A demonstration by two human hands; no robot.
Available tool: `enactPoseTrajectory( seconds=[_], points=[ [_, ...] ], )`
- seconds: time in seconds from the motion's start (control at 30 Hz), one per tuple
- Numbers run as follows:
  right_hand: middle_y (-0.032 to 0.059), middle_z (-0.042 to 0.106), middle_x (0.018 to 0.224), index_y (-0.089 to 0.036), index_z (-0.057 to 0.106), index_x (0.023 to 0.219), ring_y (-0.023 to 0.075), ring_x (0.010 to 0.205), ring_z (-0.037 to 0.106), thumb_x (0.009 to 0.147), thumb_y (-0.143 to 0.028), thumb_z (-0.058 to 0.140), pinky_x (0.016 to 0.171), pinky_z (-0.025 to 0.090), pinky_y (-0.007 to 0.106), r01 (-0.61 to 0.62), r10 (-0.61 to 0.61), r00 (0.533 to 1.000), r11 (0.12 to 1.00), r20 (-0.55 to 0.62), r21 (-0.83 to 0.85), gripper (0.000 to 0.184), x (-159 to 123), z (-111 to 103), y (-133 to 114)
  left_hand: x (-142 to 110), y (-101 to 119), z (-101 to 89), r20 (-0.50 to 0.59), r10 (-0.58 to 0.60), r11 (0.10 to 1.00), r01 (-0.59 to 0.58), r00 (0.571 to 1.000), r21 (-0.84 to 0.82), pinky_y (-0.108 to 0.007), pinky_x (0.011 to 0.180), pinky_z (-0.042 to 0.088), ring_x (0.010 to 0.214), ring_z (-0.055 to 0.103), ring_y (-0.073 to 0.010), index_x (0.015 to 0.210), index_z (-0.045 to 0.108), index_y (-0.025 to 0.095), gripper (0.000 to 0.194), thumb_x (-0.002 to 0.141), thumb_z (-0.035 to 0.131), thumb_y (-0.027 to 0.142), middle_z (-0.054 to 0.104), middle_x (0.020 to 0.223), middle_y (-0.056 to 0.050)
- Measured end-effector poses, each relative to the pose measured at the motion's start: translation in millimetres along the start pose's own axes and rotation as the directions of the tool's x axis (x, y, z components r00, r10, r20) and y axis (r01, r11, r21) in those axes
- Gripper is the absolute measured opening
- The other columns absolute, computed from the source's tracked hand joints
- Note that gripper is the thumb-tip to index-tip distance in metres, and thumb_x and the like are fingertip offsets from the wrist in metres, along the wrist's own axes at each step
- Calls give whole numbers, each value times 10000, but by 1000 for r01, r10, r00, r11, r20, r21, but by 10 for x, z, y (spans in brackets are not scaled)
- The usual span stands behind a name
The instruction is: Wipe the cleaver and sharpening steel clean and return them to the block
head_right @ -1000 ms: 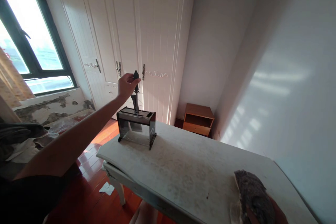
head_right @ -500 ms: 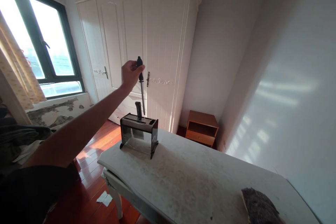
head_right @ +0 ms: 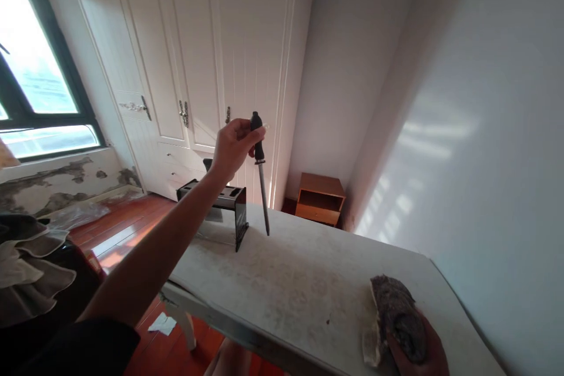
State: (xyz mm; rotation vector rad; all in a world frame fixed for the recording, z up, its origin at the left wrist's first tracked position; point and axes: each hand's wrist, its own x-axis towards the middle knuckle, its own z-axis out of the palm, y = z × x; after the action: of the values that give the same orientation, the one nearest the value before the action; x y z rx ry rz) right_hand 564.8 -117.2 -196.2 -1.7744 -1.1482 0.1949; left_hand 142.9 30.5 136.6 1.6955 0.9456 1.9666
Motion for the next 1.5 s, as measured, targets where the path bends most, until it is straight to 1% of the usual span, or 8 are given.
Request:
enactPoseTrajectory(
  seconds=[0.3,0.43,0.53,0.73,0.97,1.03,1.27,1.5],
  points=[
    [213,560,1314,-62,516,1365,398,1220,541,681,-640,690,1086,401,512,144,-139,987,987,-80,68,912,-9,67,196,-1072,-471,467,-213,-193,961,141,958,-237,-223,449,458,571,543,-101,970,548,174,354,782,738,407,617,818,-28],
    [195,549,1339,-102,511,1357,364,1245,529,731,-585,689,1088,400,499,198,-191,979,975,-78,98,811,-16,50,200,-1579,-714,581,-292,-350,897,228,890,-380,-220,481,461,563,514,-91,1059,483,198,466,754,758,418,614,826,-10],
    [189,528,1371,-118,495,1372,353,1264,514,747,-564,698,1093,395,497,223,-216,974,969,-73,109,794,-32,24,193,-1894,-853,633,-302,-508,810,329,806,-486,-212,503,465,544,501,-79,1088,476,219,506,716,767,401,615,809,15],
    [178,534,1367,-131,492,1379,331,1263,515,770,-531,714,1106,384,489,248,-239,968,960,-79,134,762,-55,-3,215,-2310,-991,663,-303,-751,601,416,587,-682,-180,532,508,530,539,-55,819,541,168,239,721,737,261,616,717,17],
    [168,549,1360,-137,506,1375,320,1260,525,753,-472,724,1101,400,493,290,-275,954,949,-121,124,739,-40,27,278,-2551,-1038,680,-39,-967,156,467,251,-871,-206,691,622,642,682,-103,796,551,109,144,919,505,49,665,702,-57],
    [162,552,1361,-149,509,1380,316,1264,526,749,-459,725,1101,404,495,305,-289,948,945,-135,116,736,-39,33,300,-2600,-1078,684,36,-981,58,466,191,-883,-193,663,618,706,714,-142,839,555,69,153,949,457,26,688,767,-110],
    [166,558,1360,-148,511,1381,324,1271,531,746,-446,744,1111,397,510,294,-275,950,947,-150,128,739,-71,24,307,-2771,-1118,653,258,-940,-110,518,223,-848,-178,690,616,805,731,-178,1056,578,-50,175,968,430,-15,693,982,-227],
    [174,556,1361,-138,522,1379,326,1267,534,733,-448,756,1108,396,510,277,-256,955,950,-149,142,753,-80,40,313,-2904,-1039,681,364,-907,-185,577,211,-795,-215,700,622,845,731,-212,1076,588,-26,197,955,433,-13,672,1075,-251]
  ],
)
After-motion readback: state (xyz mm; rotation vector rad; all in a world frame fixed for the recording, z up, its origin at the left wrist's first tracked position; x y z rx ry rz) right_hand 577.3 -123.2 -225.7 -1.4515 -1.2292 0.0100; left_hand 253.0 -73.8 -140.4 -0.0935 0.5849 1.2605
